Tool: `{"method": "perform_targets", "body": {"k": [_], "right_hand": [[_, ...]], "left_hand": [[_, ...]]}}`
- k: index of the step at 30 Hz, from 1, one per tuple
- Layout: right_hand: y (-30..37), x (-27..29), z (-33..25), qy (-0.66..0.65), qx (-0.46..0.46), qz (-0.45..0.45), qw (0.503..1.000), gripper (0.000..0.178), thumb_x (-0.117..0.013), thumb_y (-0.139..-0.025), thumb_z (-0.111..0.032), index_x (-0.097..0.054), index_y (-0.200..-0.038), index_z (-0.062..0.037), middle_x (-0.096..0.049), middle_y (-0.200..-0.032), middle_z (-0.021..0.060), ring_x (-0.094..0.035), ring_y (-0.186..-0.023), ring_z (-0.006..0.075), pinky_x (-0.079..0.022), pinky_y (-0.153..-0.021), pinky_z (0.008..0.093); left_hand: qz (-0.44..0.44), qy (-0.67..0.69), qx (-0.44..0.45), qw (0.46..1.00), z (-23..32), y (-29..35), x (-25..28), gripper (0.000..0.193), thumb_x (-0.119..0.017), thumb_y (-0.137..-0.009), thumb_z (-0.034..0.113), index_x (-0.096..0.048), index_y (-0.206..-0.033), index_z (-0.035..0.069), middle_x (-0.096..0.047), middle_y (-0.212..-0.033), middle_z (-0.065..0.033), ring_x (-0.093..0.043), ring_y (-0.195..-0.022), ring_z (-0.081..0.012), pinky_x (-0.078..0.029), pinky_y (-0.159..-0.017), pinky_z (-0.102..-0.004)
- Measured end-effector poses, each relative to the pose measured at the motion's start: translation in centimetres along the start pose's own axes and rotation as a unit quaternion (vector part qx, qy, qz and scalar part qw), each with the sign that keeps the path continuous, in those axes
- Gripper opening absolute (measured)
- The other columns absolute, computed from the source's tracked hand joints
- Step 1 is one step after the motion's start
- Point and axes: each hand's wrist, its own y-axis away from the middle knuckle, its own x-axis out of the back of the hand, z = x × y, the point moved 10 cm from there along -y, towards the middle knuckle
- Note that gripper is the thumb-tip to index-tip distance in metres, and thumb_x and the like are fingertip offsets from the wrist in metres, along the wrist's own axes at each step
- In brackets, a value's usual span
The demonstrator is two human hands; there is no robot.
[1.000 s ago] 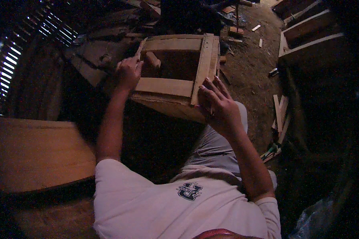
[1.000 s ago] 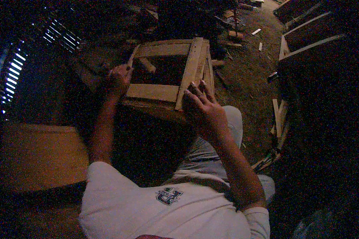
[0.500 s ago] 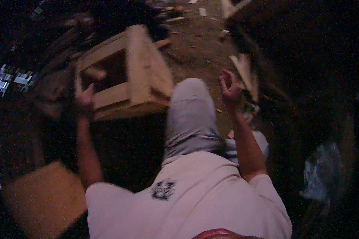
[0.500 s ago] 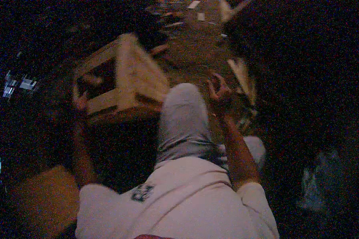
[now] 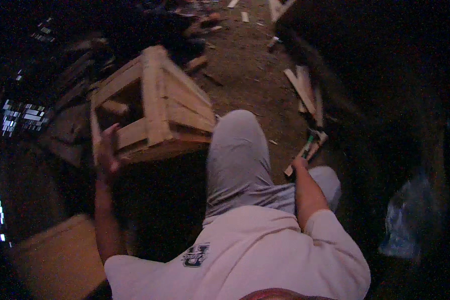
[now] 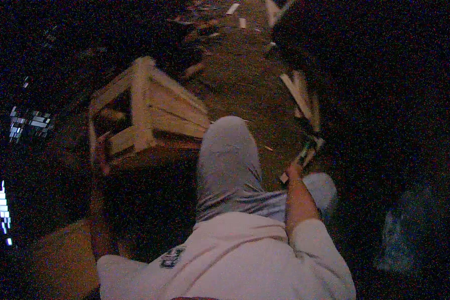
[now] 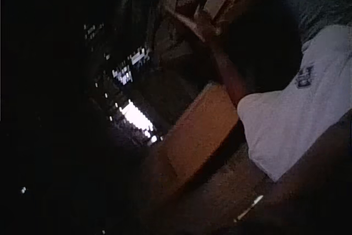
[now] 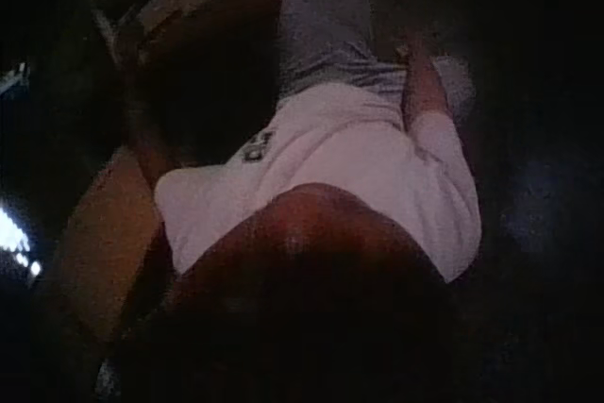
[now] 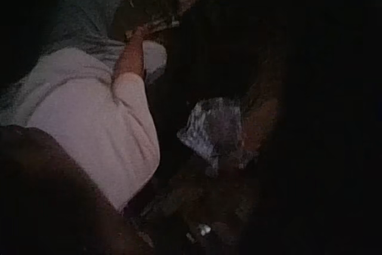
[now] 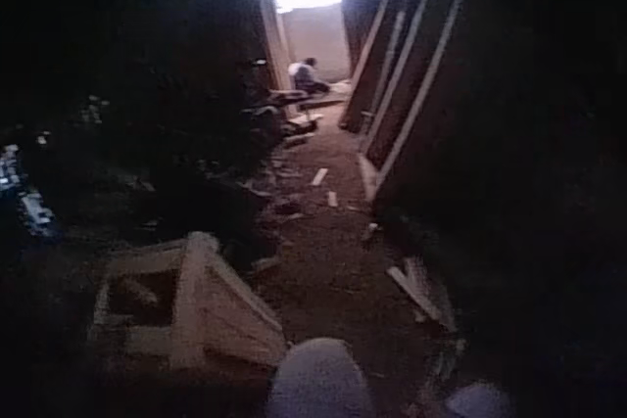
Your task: The person assembles a small wooden frame by hammering nails into wooden planks. They then attach the frame to a larger wooden box and add additional planks to the top.
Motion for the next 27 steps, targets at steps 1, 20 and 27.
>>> {"method": "perform_targets", "body": {"k": [1, 20, 27], "right_hand": [[0.0, 0.3, 1.1, 0.008, -0.039, -0.002, 0.999, 0.058, -0.072, -0.079, -0.038, -0.066, -0.119, 0.0035, -0.069, -0.116, 0.0186, -0.068, -0.103, 0.0331, -0.055, -0.085, 0.0453], [31.5, 22.4, -1.4, -0.583, 0.156, 0.099, 0.791, 0.036, -0.06, -0.096, -0.014, -0.05, -0.129, -0.0037, -0.062, -0.089, 0.0059, -0.059, -0.074, 0.0179, -0.053, -0.064, 0.0365], [51.1, 39.7, -16.8, -0.335, 0.451, 0.211, 0.8, 0.049, -0.057, -0.097, -0.01, -0.045, -0.144, -0.0076, -0.067, -0.092, 0.0093, -0.063, -0.074, 0.023, -0.054, -0.065, 0.038]], "left_hand": [[-0.056, -0.016, 0.003, 0.998, 1.6, 0.5, -1.5, 0.083, -0.068, -0.083, 0.052, -0.041, -0.144, 0.004, -0.048, -0.14, -0.018, -0.047, -0.13, -0.0373, -0.037, -0.111, -0.0472], [-0.02, -0.167, 0.295, 0.94, 14.1, -5.4, -5.7, 0.103, -0.083, -0.069, 0.043, -0.033, -0.147, -0.002, -0.047, -0.138, -0.0183, -0.046, -0.129, -0.0341, -0.034, -0.11, -0.0526], [-0.07, -0.118, 0.3, 0.944, 13.0, -7.7, -4.4, 0.107, -0.084, -0.07, 0.044, -0.03, -0.147, -0.007, -0.047, -0.136, -0.0211, -0.047, -0.126, -0.0353, -0.037, -0.109, -0.0506]]}}
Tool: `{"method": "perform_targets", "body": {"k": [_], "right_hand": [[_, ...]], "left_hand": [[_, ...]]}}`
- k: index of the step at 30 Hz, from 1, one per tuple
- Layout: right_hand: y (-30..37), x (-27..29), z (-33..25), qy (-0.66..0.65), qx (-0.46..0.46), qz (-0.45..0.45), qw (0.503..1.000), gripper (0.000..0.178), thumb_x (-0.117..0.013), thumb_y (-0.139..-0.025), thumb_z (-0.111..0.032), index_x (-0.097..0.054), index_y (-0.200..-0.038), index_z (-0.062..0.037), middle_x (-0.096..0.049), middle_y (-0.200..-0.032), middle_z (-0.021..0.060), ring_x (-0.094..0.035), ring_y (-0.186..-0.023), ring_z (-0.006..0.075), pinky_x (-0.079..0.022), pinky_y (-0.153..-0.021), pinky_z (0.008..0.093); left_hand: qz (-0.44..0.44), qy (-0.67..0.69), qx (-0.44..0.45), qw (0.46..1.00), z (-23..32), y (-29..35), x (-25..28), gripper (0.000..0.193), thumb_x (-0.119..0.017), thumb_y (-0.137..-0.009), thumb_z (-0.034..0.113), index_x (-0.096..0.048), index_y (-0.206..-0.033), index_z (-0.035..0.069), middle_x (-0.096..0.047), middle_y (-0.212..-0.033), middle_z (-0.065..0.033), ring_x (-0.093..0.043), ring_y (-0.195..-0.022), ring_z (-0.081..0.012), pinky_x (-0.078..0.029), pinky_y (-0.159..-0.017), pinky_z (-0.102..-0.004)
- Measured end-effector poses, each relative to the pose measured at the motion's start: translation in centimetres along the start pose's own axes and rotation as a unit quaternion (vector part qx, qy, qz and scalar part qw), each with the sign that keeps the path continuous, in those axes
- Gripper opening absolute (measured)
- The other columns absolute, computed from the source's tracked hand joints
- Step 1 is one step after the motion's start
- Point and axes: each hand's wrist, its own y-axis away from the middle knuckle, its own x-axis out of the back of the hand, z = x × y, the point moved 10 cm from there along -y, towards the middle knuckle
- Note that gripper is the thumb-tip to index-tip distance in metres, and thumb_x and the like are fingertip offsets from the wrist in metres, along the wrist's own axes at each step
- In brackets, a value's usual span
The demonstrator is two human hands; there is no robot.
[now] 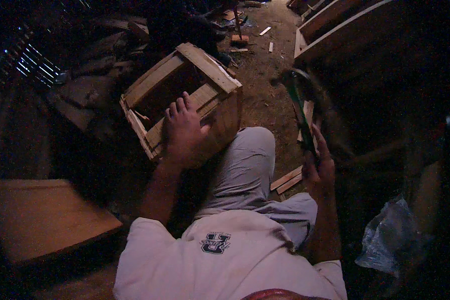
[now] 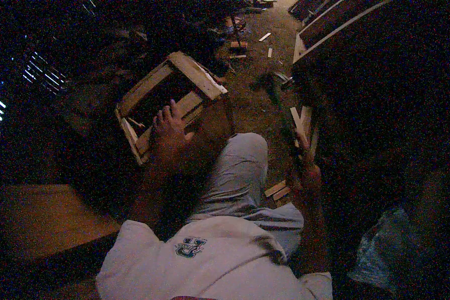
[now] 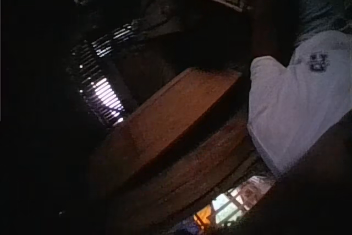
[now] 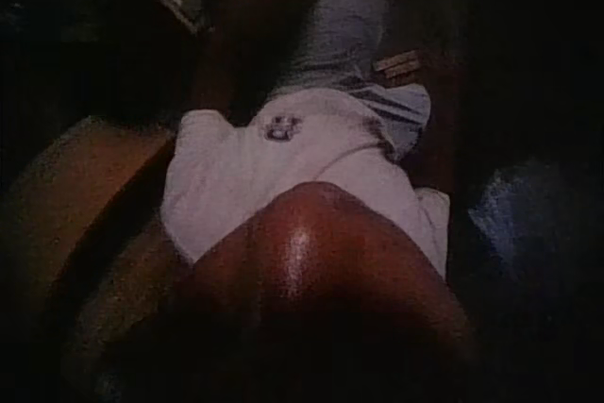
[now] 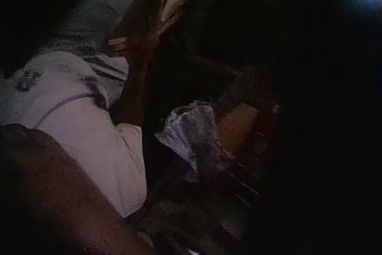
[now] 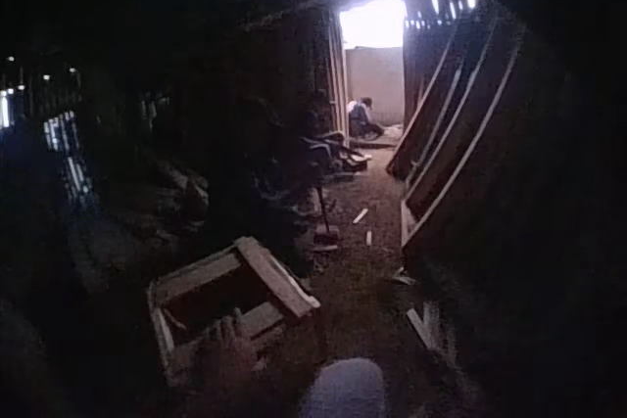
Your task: The person assembles a small wooden frame by hammering nails into wooden planks. They then attach the frame to a larger wooden box and add additional planks to the top.
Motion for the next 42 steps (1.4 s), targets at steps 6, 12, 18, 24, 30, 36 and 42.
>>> {"method": "perform_targets", "body": {"k": [6, 12, 18, 24, 30, 36, 42], "right_hand": [[-4.0, -7.0, -8.4, 0.21, 0.23, -0.087, 0.946, 0.053, -0.053, -0.099, -0.007, -0.04, -0.15, -0.0124, -0.068, -0.09, 0.0108, -0.063, -0.069, 0.0269, -0.052, -0.062, 0.0387], [-4.9, -10.6, -7.8, 0.283, 0.154, -0.178, 0.93, 0.06, -0.051, -0.097, -0.002, -0.036, -0.153, -0.0154, -0.067, -0.109, 0.0248, -0.068, -0.076, 0.0359, -0.054, -0.067, 0.0413], [-4.2, -8.4, -11.1, 0.17, 0.217, -0.058, 0.959, 0.062, -0.051, -0.095, 0.001, -0.036, -0.153, -0.0152, -0.063, -0.12, 0.0284, -0.07, -0.097, 0.0379, -0.056, -0.078, 0.0422], [-5.6, -11.5, -6.1, 0.329, 0.037, -0.203, 0.922, 0.055, -0.051, -0.098, -0.004, -0.04, -0.151, -0.0121, -0.062, -0.122, 0.0281, -0.069, -0.101, 0.0401, -0.056, -0.078, 0.0398], [-5.1, -8.4, -10.7, 0.185, 0.185, -0.051, 0.964, 0.054, -0.052, -0.098, -0.005, -0.041, -0.151, -0.0135, -0.065, -0.114, 0.0274, -0.07, -0.095, 0.0395, -0.055, -0.075, 0.0403], [-5.1, -11.0, -6.7, 0.24, 0.067, -0.151, 0.957, 0.058, -0.054, -0.094, 0.001, -0.043, -0.149, -0.0133, -0.063, -0.124, 0.025, -0.069, -0.099, 0.039, -0.056, -0.079, 0.0397], [-5.2, -11.0, -7.7, 0.223, 0.126, -0.124, 0.959, 0.058, -0.054, -0.092, 0.005, -0.046, -0.147, -0.0125, -0.062, -0.127, 0.0243, -0.069, -0.104, 0.0373, -0.055, -0.082, 0.0383]], "left_hand": [[-0.043, 0.009, -0.106, 0.993, -0.1, -1.3, -1.0, 0.108, -0.084, -0.071, 0.041, -0.027, -0.148, -0.008, -0.047, -0.132, -0.0223, -0.05, -0.122, -0.0356, -0.042, -0.105, -0.047], [0.001, -0.003, -0.096, 0.995, 0.2, -1.2, -0.6, 0.105, -0.083, -0.073, 0.039, -0.027, -0.147, -0.01, -0.048, -0.128, -0.022, -0.051, -0.119, -0.0349, -0.044, -0.102, -0.0461], [0.001, 0.017, -0.083, 0.996, -0.1, -1.0, -0.1, 0.118, -0.086, -0.067, 0.043, -0.019, -0.15, -0.008, -0.045, -0.132, -0.0225, -0.051, -0.119, -0.0366, -0.044, -0.102, -0.0484], [-0.017, 0.03, -0.085, 0.996, 0.3, -1.2, -0.3, 0.119, -0.087, -0.067, 0.041, -0.017, -0.15, -0.009, -0.043, -0.133, -0.0224, -0.048, -0.122, -0.0372, -0.043, -0.103, -0.0485], [-0.006, 0.017, -0.076, 0.997, 0.7, -1.1, 0.8, 0.102, -0.08, -0.075, 0.036, -0.025, -0.147, -0.01, -0.048, -0.129, -0.0226, -0.051, -0.12, -0.0348, -0.042, -0.104, -0.0446], [0.011, 0.022, -0.082, 0.996, 0.8, -1.2, 0.7, 0.1, -0.078, -0.076, 0.038, -0.027, -0.147, -0.01, -0.048, -0.132, -0.0243, -0.05, -0.122, -0.0355, -0.04, -0.106, -0.0448], [0.027, 0.062, -0.109, 0.992, 0.2, -1.6, -0.1, 0.088, -0.068, -0.087, 0.042, -0.03, -0.146, -0.011, -0.047, -0.134, -0.0265, -0.051, -0.121, -0.0363, -0.04, -0.106, -0.0475]]}}
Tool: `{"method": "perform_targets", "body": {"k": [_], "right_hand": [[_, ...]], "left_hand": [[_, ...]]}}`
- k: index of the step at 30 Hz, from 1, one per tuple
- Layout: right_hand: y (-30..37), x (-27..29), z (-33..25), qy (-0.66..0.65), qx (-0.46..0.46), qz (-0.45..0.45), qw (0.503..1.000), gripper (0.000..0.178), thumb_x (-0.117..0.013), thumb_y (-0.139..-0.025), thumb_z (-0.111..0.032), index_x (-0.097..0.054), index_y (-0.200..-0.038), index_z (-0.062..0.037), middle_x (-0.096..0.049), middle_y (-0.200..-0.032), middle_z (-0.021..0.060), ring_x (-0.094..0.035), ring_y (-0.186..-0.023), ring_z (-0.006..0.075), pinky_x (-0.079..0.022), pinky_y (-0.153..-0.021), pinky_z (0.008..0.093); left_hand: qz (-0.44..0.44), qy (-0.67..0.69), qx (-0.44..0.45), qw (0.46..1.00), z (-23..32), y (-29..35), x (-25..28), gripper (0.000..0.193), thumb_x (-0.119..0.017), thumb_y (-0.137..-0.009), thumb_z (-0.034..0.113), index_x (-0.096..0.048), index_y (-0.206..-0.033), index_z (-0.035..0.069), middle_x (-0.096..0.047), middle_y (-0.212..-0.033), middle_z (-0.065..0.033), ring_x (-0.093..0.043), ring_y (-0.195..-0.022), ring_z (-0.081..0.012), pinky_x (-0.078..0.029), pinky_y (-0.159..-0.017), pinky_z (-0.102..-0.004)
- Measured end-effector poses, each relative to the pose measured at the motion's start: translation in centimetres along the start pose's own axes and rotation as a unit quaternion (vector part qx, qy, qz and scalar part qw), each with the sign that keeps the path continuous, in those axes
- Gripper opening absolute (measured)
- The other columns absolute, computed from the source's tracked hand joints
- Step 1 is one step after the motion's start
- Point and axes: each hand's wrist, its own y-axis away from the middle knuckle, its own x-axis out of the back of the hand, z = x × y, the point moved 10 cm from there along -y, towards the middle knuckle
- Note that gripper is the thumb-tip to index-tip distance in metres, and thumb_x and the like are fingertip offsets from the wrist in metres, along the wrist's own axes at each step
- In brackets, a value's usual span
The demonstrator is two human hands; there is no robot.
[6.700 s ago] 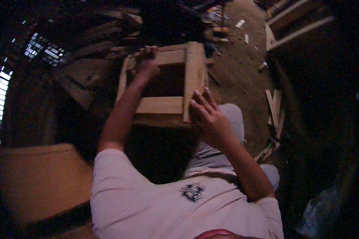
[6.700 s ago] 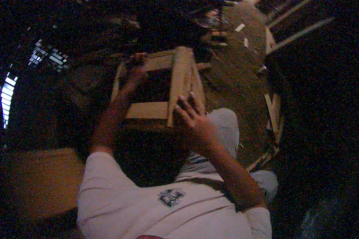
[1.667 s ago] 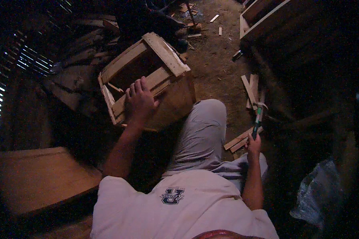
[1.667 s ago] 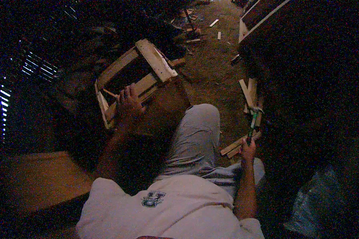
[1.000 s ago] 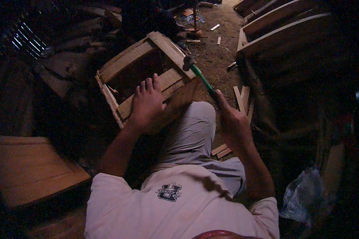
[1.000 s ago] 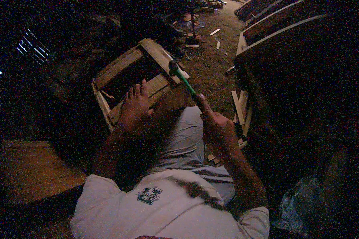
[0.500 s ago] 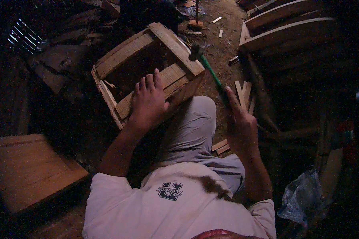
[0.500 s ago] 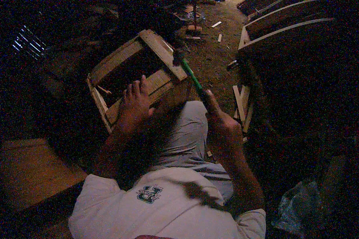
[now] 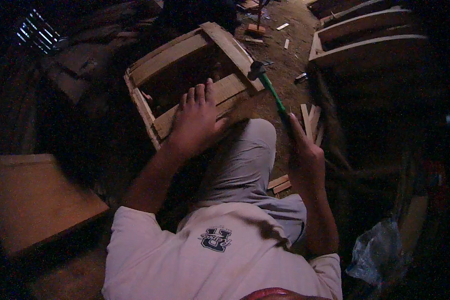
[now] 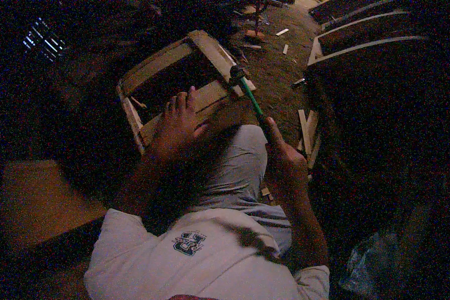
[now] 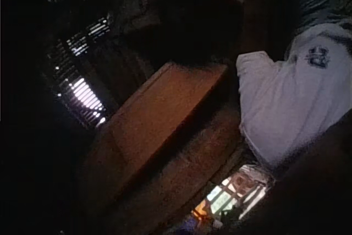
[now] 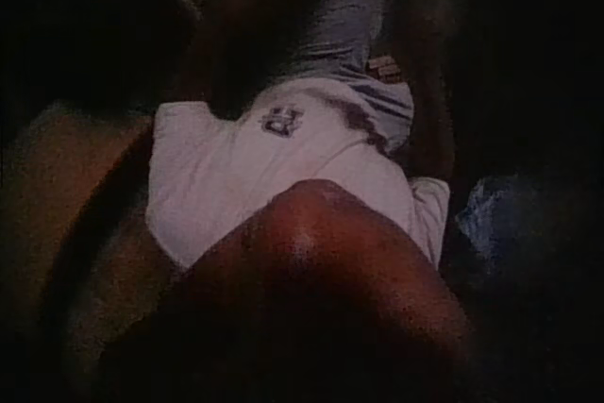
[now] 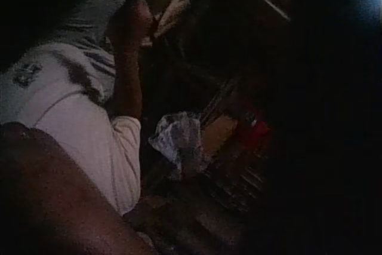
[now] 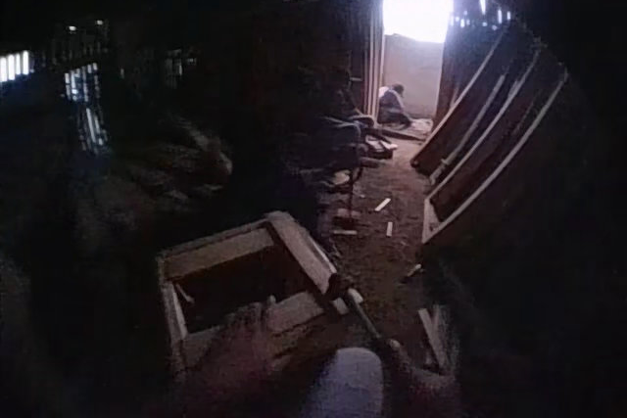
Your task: The person assembles a small wooden frame by hammering nails into wooden planks. They then attach the frame to a larger wooden box and add additional planks to the top.
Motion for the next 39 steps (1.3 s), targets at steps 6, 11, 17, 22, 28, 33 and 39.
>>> {"method": "perform_targets", "body": {"k": [6, 11, 17, 22, 28, 33, 39], "right_hand": [[1.4, 0.8, -3.7, -0.037, 0.099, 0.064, 0.992, 0.057, -0.054, -0.094, 0.003, -0.046, -0.148, -0.0124, -0.065, -0.121, 0.0244, -0.071, -0.1, 0.0331, -0.056, -0.08, 0.0386], [1.1, -3.4, -3.6, -0.01, 0.046, -0.07, 0.996, 0.056, -0.054, -0.095, 0.002, -0.045, -0.148, -0.0123, -0.069, -0.109, 0.0229, -0.071, -0.087, 0.0333, -0.055, -0.073, 0.0386], [1.7, -1.8, -5.8, -0.018, 0.121, 0.055, 0.991, 0.057, -0.053, -0.095, 0.001, -0.044, -0.149, -0.0127, -0.069, -0.103, 0.0241, -0.071, -0.084, 0.0345, -0.055, -0.071, 0.0388], [1.5, -5.1, -3.6, 0.0, 0.012, -0.097, 0.995, 0.054, -0.054, -0.096, -0.005, -0.043, -0.149, -0.0098, -0.067, -0.118, 0.0247, -0.07, -0.101, 0.0364, -0.056, -0.082, 0.0389], [-1.8, -3.0, -5.3, -0.062, 0.051, 0.035, 0.996, 0.044, -0.052, -0.099, -0.011, -0.048, -0.142, -0.0065, -0.069, -0.112, 0.0233, -0.07, -0.102, 0.0367, -0.055, -0.083, 0.0413], [-7.3, -7.1, -8.2, -0.046, 0.084, -0.011, 0.995, 0.033, -0.055, -0.098, -0.011, -0.054, -0.131, -0.0073, -0.069, -0.094, 0.023, -0.069, -0.083, 0.0387, -0.053, -0.069, 0.0429], [-12.8, -9.7, -12.3, -0.064, 0.148, 0.033, 0.986, 0.026, -0.055, -0.098, -0.01, -0.055, -0.125, -0.0094, -0.067, -0.087, 0.0233, -0.067, -0.078, 0.0437, -0.051, -0.065, 0.0476]], "left_hand": [[-0.031, 0.083, 0.035, 0.995, -6.3, -0.5, -0.1, 0.047, -0.044, -0.102, 0.04, -0.054, -0.113, -0.005, -0.064, -0.106, -0.0287, -0.061, -0.106, -0.0425, -0.046, -0.097, -0.0497], [-0.117, 0.207, 0.147, 0.96, -8.6, 1.5, -2.5, 0.039, -0.038, -0.105, 0.037, -0.054, -0.098, 0.002, -0.067, -0.092, -0.0277, -0.065, -0.091, -0.0472, -0.049, -0.081, -0.0582], [-0.097, 0.187, 0.131, 0.969, -9.2, 1.2, -2.6, 0.037, -0.038, -0.105, 0.036, -0.054, -0.099, 0.003, -0.067, -0.087, -0.0255, -0.066, -0.086, -0.0467, -0.051, -0.077, -0.058], [-0.086, 0.212, 0.131, 0.965, -9.7, 1.1, -3.1, 0.037, -0.04, -0.104, 0.036, -0.054, -0.099, 0.002, -0.067, -0.085, -0.0244, -0.066, -0.084, -0.0473, -0.051, -0.078, -0.0576], [0.046, 0.343, 0.16, 0.924, -12.5, 0.9, -1.5, 0.047, -0.057, -0.098, 0.036, -0.05, -0.123, -0.003, -0.058, -0.118, -0.0282, -0.057, -0.114, -0.0437, -0.047, -0.096, -0.0515], [0.187, 0.116, 0.181, 0.959, -22.4, -0.8, -0.2, 0.082, -0.069, -0.09, 0.037, -0.029, -0.149, -0.003, -0.032, -0.154, -0.0254, -0.029, -0.146, -0.0378, -0.024, -0.119, -0.0486], [0.012, 0.008, 0.176, 0.984, -25.1, -1.8, -4.7, 0.073, -0.049, -0.101, 0.028, -0.012, -0.154, -0.007, -0.011, -0.164, -0.0217, -0.01, -0.152, -0.0359, -0.008, -0.123, -0.0502]]}}
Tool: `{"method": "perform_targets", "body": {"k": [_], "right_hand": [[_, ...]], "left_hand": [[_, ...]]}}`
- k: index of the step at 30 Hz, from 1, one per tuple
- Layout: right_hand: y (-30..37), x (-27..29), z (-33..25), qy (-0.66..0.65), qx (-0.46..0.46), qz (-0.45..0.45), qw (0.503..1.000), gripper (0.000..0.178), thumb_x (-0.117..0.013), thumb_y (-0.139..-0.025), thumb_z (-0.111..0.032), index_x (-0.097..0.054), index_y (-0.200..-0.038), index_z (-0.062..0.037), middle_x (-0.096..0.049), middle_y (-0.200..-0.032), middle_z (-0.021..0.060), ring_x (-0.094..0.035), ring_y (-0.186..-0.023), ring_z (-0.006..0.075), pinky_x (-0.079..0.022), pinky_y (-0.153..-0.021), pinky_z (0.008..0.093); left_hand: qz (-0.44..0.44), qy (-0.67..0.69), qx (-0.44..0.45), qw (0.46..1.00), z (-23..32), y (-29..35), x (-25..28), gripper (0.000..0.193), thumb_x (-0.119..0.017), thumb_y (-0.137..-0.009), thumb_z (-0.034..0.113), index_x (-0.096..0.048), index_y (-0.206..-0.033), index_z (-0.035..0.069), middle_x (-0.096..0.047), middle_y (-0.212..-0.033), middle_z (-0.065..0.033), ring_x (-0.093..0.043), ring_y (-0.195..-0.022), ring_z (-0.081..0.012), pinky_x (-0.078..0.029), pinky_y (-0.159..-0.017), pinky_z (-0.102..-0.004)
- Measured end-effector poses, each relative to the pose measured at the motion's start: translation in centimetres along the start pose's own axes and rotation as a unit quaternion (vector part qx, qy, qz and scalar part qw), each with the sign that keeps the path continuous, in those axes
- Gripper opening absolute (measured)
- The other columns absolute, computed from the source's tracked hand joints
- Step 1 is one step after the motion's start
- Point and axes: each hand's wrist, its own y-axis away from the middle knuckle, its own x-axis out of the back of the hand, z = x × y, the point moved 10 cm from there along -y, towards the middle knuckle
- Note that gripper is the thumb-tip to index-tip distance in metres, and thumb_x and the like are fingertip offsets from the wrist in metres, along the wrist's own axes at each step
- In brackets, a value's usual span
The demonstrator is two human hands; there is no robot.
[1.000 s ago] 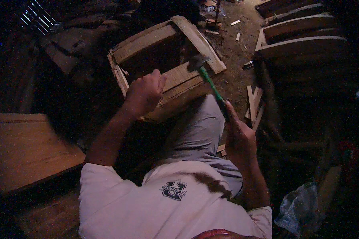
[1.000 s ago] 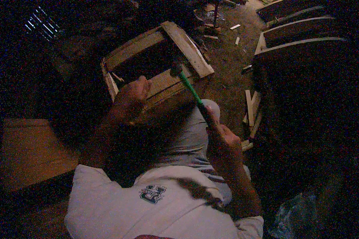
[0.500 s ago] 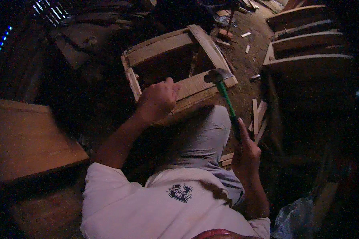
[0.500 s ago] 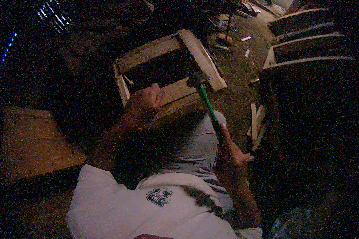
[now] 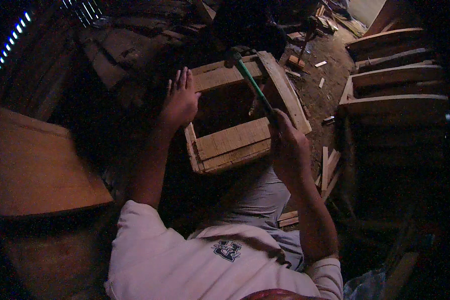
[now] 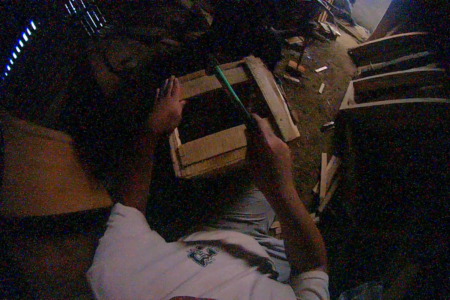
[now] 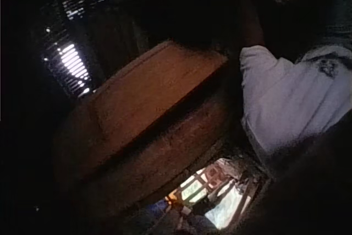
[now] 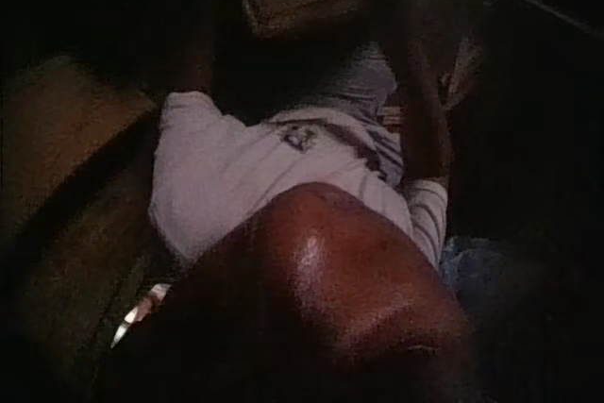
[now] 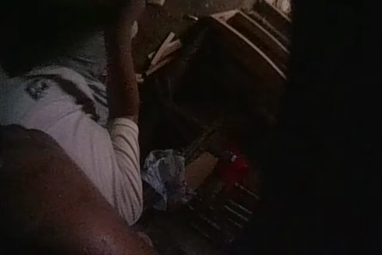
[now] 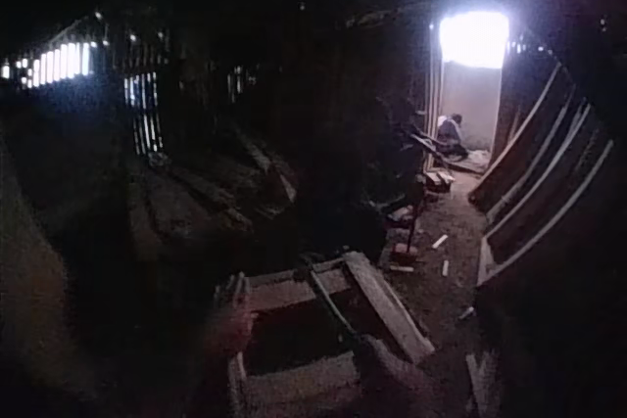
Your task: The person assembles a small wooden frame by hammering nails into wooden planks. They then attach the frame to a larger wooden box and add additional planks to the top.
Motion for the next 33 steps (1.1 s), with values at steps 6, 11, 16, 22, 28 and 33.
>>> {"method": "perform_targets", "body": {"k": [6, 11, 16, 22, 28, 33], "right_hand": [[-1.5, -1.8, 3.2, 0.056, -0.066, -0.039, 0.995, 0.023, -0.055, -0.099, -0.012, -0.055, -0.121, -0.0084, -0.066, -0.085, 0.023, -0.065, -0.076, 0.0447, -0.049, -0.062, 0.0505], [-2.4, -3.1, 3.3, 0.056, -0.033, -0.031, 0.997, 0.021, -0.055, -0.098, -0.011, -0.056, -0.119, -0.0084, -0.066, -0.083, 0.0227, -0.065, -0.077, 0.045, -0.049, -0.062, 0.0507], [-3.2, -3.4, 3.1, 0.054, -0.027, -0.032, 0.998, 0.023, -0.056, -0.096, -0.009, -0.056, -0.119, -0.008, -0.065, -0.082, 0.0226, -0.065, -0.077, 0.0444, -0.049, -0.061, 0.0495], [-3.1, -3.1, 2.8, 0.073, -0.019, -0.048, 0.996, 0.022, -0.054, -0.097, -0.01, -0.056, -0.119, -0.0084, -0.065, -0.081, 0.0239, -0.065, -0.075, 0.0447, -0.048, -0.061, 0.0493], [-2.6, 1.1, 2.7, 0.012, -0.03, 0.033, 0.999, 0.02, -0.051, -0.1, -0.012, -0.056, -0.118, -0.0065, -0.065, -0.082, 0.0265, -0.065, -0.075, 0.0461, -0.048, -0.06, 0.0499], [-3.9, 4.0, 4.6, 0.056, -0.094, 0.058, 0.992, 0.014, -0.051, -0.1, -0.014, -0.055, -0.108, -0.0027, -0.066, -0.08, 0.0268, -0.066, -0.077, 0.0475, -0.049, -0.061, 0.0514]], "left_hand": [[0.023, 0.011, -0.018, 1.0, 1.1, 0.6, 1.6, 0.067, -0.041, -0.104, 0.028, -0.012, -0.154, -0.005, -0.009, -0.164, -0.0232, -0.01, -0.152, -0.0389, -0.011, -0.121, -0.0578], [0.017, -0.028, -0.008, 0.999, 1.0, 0.7, 1.2, 0.068, -0.045, -0.102, 0.026, -0.014, -0.154, -0.007, -0.01, -0.164, -0.0216, -0.008, -0.153, -0.0353, -0.008, -0.123, -0.0519], [0.029, -0.002, -0.014, 0.999, 1.3, 0.5, 1.1, 0.069, -0.047, -0.1, 0.023, -0.015, -0.154, -0.007, -0.011, -0.164, -0.0217, -0.008, -0.153, -0.0352, -0.008, -0.123, -0.0527], [0.013, -0.057, -0.01, 0.998, 1.4, 0.9, 1.2, 0.068, -0.047, -0.1, 0.022, -0.017, -0.154, -0.006, -0.01, -0.164, -0.0211, -0.007, -0.153, -0.035, -0.007, -0.123, -0.0529], [0.019, -0.009, 0.007, 1.0, 1.3, 1.5, 2.8, 0.066, -0.044, -0.102, 0.024, -0.015, -0.154, -0.006, -0.009, -0.164, -0.0201, -0.005, -0.153, -0.0348, -0.005, -0.123, -0.0526], [0.001, -0.005, 0.015, 1.0, 1.5, 1.4, 4.3, 0.067, -0.043, -0.103, 0.027, -0.014, -0.155, -0.005, -0.008, -0.165, -0.0199, -0.005, -0.153, -0.0343, -0.006, -0.123, -0.052]]}}
